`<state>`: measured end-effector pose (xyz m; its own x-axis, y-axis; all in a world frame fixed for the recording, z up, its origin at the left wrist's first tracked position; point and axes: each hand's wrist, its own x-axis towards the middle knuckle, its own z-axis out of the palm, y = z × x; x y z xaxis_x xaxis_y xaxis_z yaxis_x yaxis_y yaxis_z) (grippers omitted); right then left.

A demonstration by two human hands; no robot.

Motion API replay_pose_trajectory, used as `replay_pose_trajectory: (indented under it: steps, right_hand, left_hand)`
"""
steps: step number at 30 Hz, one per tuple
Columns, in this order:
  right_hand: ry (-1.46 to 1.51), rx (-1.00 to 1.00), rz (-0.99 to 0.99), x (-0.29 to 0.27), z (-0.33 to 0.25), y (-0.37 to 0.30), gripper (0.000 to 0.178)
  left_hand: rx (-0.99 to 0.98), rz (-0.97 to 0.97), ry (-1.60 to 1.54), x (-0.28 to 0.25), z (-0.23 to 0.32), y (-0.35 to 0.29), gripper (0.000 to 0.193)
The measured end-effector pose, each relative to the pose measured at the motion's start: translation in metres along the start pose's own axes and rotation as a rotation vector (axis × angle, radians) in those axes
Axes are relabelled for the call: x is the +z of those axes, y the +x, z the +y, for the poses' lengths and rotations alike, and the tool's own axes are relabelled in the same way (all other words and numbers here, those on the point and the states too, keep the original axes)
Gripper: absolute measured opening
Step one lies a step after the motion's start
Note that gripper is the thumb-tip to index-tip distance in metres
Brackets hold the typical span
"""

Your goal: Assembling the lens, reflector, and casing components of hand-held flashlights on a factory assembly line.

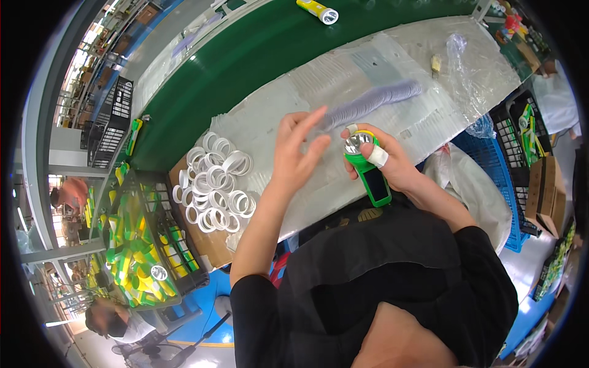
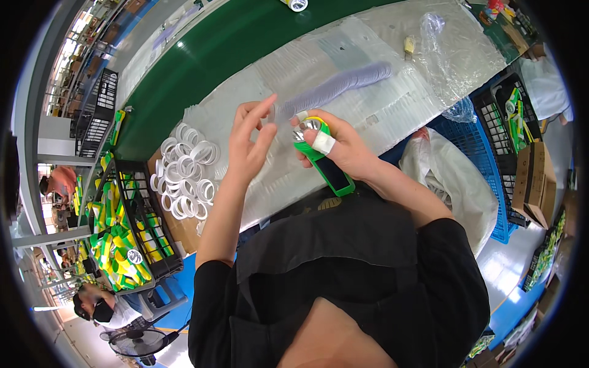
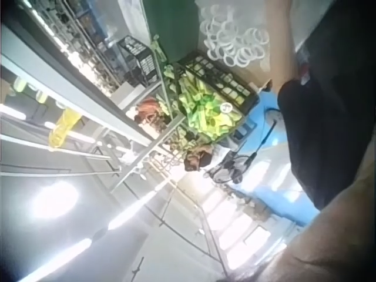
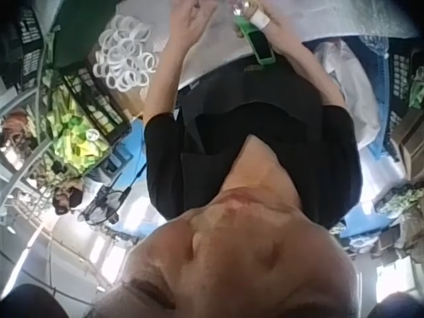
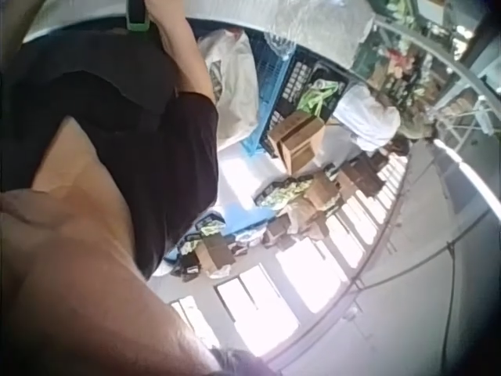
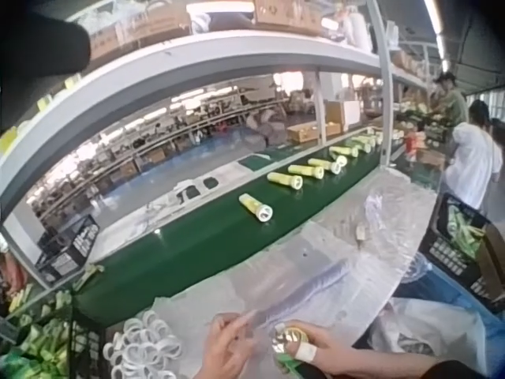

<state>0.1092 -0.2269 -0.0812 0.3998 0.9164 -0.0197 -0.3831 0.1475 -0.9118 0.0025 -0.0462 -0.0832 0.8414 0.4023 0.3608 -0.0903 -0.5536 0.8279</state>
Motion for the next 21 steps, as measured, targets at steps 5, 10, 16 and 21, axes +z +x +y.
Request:
replay_pose_trajectory:
  steps: [5, 10, 16, 21]
  right_hand:
    - [-0.043, 0.031, -0.103, 0.025, -0.003, 0.009, 0.047]
    - [-0.071, 0.116, -0.185, 0.042, 0.006, 0.019, 0.039]
    - [-0.081, 0.154, -0.323, 0.064, 0.029, 0.030, 0.038]
    - [0.007, 0.130, -0.173, 0.092, 0.031, 0.048, 0.034]
  left_hand:
    - [0.316, -0.009, 0.211, -0.010, 0.028, -0.027, 0.039]
    - [0.354, 0.106, 0.192, -0.015, 0.015, -0.046, 0.038]
    - [0.450, 0.123, 0.025, -0.031, 0.001, -0.049, 0.028]
    - [0.414, 0.172, 0.120, -0.062, 0.002, -0.052, 0.028]
